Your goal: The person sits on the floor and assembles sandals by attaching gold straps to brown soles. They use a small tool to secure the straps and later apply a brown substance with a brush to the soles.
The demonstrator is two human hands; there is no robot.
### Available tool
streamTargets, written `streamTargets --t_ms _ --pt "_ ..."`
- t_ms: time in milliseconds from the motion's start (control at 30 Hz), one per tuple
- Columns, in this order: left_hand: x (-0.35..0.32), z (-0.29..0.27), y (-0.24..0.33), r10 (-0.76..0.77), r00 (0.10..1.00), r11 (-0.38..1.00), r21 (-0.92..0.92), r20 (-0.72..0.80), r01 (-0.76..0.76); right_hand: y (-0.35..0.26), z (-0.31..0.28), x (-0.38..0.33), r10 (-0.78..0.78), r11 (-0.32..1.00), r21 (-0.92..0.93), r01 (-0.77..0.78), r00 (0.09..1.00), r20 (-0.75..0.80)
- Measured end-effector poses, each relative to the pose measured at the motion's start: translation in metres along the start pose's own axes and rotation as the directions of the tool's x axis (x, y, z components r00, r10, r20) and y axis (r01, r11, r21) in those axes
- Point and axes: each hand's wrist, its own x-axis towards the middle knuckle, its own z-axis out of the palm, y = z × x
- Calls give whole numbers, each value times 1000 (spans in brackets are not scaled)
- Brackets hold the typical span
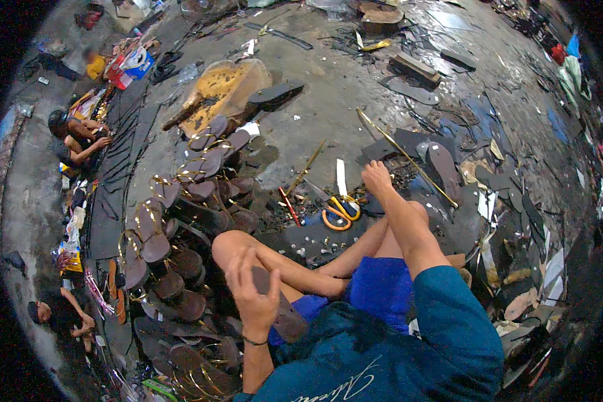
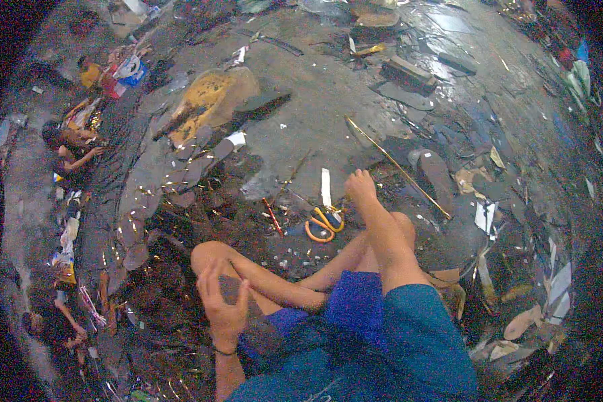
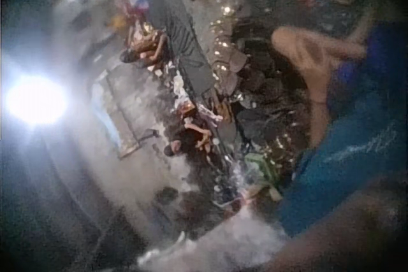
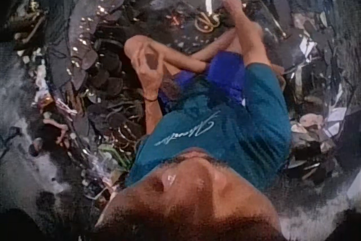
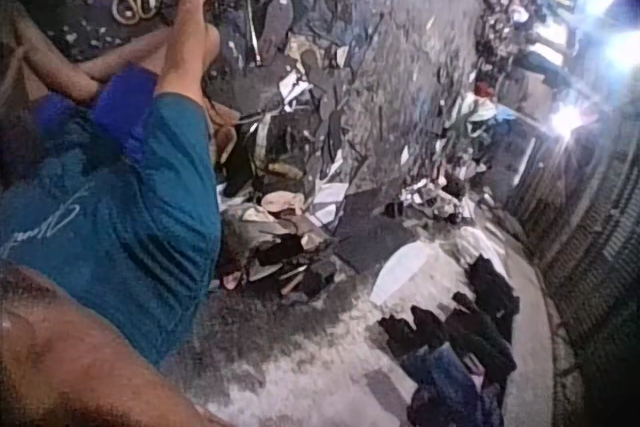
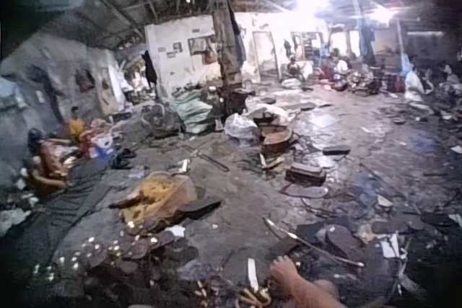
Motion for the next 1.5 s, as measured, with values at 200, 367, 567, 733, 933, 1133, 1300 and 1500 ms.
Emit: streamTargets --t_ms 200,367,567,733,933,1133,1300,1500 --pt "4 11 -5 -15 999 993 -118 34 19 1 -7 -2 -110 986 -129 109 994 0" --pt "18 23 -7 31 997 972 -234 64 -16 -1 -8 7 82 975 221 -37 976 -200" --pt "54 57 13 -149 978 686 -697 145 208 -60 -186 -51 163 -209 977 47 987 -13" --pt "83 66 22 -57 908 564 -737 414 372 -77 -221 -103 74 -570 820 -58 990 121" --pt "74 65 22 -98 923 233 -893 373 386 -100 -210 -161 234 -469 883 26 967 96" --pt "55 55 26 -104 935 238 -905 338 354 -106 -224 -202 -29 -766 610 -203 959 284" --pt "49 59 11 -35 885 293 -842 464 453 -115 -223 -211 -66 -729 646 -228 962 265" --pt "41 42 16 9 929 279 -893 369 352 -123 -226 -219 -39 -751 632 -188 970 241"
